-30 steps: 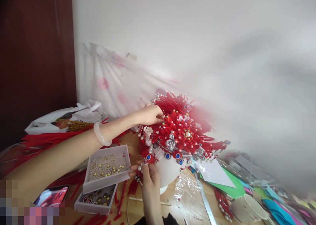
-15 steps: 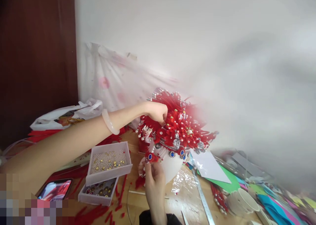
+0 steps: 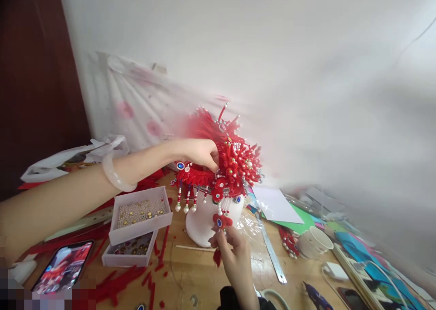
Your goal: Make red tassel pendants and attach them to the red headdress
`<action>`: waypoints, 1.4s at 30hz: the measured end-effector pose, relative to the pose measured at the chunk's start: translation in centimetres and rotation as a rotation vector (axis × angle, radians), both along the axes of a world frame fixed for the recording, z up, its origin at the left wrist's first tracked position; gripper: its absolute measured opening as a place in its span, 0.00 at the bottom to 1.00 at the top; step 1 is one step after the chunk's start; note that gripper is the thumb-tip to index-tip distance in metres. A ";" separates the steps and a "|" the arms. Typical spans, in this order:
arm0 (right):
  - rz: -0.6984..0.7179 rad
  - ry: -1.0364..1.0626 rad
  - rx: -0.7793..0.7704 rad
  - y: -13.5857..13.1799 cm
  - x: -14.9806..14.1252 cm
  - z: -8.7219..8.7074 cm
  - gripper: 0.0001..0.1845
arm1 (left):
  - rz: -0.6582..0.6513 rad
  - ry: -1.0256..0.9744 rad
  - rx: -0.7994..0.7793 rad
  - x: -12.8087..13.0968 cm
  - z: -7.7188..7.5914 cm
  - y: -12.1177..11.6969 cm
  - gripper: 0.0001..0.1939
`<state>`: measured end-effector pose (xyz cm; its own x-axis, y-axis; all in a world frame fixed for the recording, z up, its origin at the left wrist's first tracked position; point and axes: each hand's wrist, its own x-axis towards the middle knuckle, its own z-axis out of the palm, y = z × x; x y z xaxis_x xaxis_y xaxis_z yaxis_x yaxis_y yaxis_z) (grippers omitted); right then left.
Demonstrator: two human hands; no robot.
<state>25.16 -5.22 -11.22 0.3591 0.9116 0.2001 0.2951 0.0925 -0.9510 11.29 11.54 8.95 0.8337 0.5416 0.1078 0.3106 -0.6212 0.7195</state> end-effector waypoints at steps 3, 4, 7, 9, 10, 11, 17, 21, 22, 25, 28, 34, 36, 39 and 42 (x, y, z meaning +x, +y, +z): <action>0.093 -0.031 0.011 -0.4 -0.1 0.5 0.27 | -0.007 0.004 0.061 0.0 0.1 -0.4 0.05; 0.125 -0.053 0.016 -0.5 -0.2 0.7 0.26 | -0.010 0.015 0.075 0.0 0.1 -0.4 0.04; 0.171 -0.148 0.044 -0.8 -0.6 1.1 0.26 | -0.034 0.077 0.087 -0.1 0.4 -0.5 0.02; 0.172 -0.187 0.051 -0.8 -0.6 1.2 0.27 | -0.061 0.124 0.080 0.0 0.6 -0.4 0.02; 0.163 -0.192 0.048 -0.8 -0.5 1.3 0.27 | -0.081 0.142 0.072 0.0 0.6 -0.4 0.02; 0.151 -0.192 0.041 -0.8 -0.4 1.3 0.27 | -0.104 0.153 0.062 0.1 0.6 -0.3 0.03; 0.115 -0.174 -0.044 -0.2 -0.3 0.7 0.28 | -0.151 0.164 0.018 0.4 0.4 -0.1 0.06; 0.122 -0.159 -0.072 0.2 -0.8 0.4 0.29 | -0.128 0.171 0.059 0.3 0.4 -0.1 0.04; 0.126 -0.161 -0.078 0.3 -1.0 0.3 0.29 | -0.127 0.168 0.072 0.2 0.5 -0.1 0.05; 0.124 -0.167 -0.087 0.1 -1.0 0.2 0.28 | -0.113 0.185 0.124 0.1 0.6 -0.1 0.05; 0.141 -0.131 -0.062 -0.6 -0.8 0.3 0.28 | -0.098 0.209 0.168 0.1 0.6 -0.1 0.04; 0.141 -0.077 0.110 -1.9 -0.6 0.7 0.26 | -0.021 0.193 0.150 0.1 0.7 -0.8 0.04; 0.110 -0.088 0.134 -2.1 -0.7 0.8 0.27 | 0.027 0.210 0.099 0.1 0.8 -1.0 0.04; 0.105 -0.060 0.141 -2.3 -0.8 0.9 0.27 | 0.055 0.229 0.036 0.1 0.9 -1.1 0.06; 0.138 -0.028 0.126 -2.2 -0.7 0.8 0.25 | 0.070 0.228 -0.011 0.1 0.9 -1.0 0.05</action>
<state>24.48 -7.44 -10.45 0.2248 0.9191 0.3237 0.2974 0.2517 -0.9210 11.36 10.56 9.88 0.7959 0.5993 -0.0853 0.5081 -0.5847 0.6324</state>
